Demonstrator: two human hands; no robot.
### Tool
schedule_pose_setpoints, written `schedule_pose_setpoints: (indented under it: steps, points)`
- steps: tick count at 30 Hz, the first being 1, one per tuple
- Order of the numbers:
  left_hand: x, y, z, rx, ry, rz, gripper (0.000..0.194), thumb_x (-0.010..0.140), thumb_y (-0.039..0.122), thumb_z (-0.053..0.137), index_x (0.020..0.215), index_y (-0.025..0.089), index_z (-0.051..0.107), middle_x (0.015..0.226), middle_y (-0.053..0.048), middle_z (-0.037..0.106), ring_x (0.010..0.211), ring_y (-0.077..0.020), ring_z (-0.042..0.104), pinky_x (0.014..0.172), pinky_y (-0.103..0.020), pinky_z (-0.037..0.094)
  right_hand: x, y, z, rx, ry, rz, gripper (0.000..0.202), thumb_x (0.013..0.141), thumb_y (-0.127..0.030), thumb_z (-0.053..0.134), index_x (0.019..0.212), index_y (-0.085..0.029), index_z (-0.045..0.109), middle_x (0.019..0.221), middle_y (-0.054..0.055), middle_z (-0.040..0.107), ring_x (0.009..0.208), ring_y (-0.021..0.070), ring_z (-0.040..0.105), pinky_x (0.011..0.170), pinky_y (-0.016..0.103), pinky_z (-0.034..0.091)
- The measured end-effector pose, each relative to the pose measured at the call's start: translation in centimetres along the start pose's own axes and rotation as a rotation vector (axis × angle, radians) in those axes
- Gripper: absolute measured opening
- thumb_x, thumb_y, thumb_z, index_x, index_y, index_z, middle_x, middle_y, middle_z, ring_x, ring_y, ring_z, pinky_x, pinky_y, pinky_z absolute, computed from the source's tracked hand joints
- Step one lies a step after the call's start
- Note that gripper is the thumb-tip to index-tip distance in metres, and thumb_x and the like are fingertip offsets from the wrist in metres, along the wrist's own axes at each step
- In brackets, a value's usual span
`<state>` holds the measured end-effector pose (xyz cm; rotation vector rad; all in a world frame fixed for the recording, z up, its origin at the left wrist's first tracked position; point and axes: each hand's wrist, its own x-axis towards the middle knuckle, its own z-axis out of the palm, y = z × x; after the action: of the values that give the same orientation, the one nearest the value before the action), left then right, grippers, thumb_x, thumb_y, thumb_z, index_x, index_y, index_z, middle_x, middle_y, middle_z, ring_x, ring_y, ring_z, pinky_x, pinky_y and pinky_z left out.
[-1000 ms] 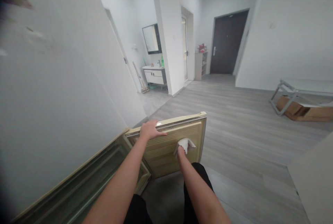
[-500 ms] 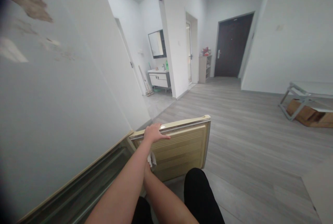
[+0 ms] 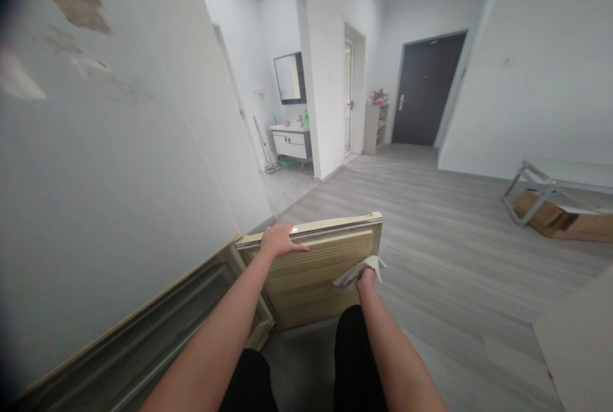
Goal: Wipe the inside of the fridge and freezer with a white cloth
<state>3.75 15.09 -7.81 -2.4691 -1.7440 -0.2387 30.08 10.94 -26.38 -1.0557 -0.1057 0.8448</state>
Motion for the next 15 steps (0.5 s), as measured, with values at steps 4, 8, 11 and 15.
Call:
schedule_pose_setpoints:
  steps: [4,8,11,15]
  points:
    - [-0.1,0.0,-0.1,-0.012,-0.013,0.014,0.097,0.059,0.096,0.049,0.121,0.022,0.061,0.120,-0.014,0.068,0.111,-0.0346,0.062,0.094,-0.042,0.044,-0.5,-0.8,0.7,0.074,0.020,0.104,0.020,0.081,-0.039,0.041,0.077,-0.023,0.052,0.073,0.005,0.065,0.080,0.0242,0.065,0.080,0.044,0.055]
    - [-0.2,0.3,-0.3,-0.008,-0.022,-0.006,0.096,0.059,0.096,0.050,0.120,0.022,0.061,0.121,-0.014,0.068,0.111,-0.0348,0.062,0.094,-0.043,0.044,-4.9,1.3,3.8,0.134,-0.084,0.245,0.027,0.082,-0.040,0.041,0.084,-0.019,0.058,0.070,0.006,0.067,0.083,0.0252,0.068,0.081,0.046,0.055]
    - [-0.2,0.6,-0.4,0.000,-0.012,-0.009,0.098,0.059,0.097,0.047,0.118,0.020,0.062,0.117,-0.016,0.069,0.109,-0.0353,0.063,0.092,-0.044,0.045,-10.1,3.9,6.5,0.175,-0.229,0.395,0.038,0.081,-0.049,0.047,0.091,-0.015,0.063,0.070,0.008,0.067,0.086,0.0276,0.069,0.076,0.046,0.056]
    - [-0.2,0.6,-0.4,-0.006,-0.016,-0.006,0.096,0.060,0.096,0.048,0.119,0.021,0.062,0.118,-0.015,0.069,0.110,-0.0348,0.063,0.093,-0.043,0.044,-17.4,8.4,9.5,0.159,-0.464,0.650,0.044,0.090,-0.049,0.039,0.095,-0.014,0.064,0.076,0.008,0.070,0.082,0.0228,0.068,0.067,0.038,0.057]
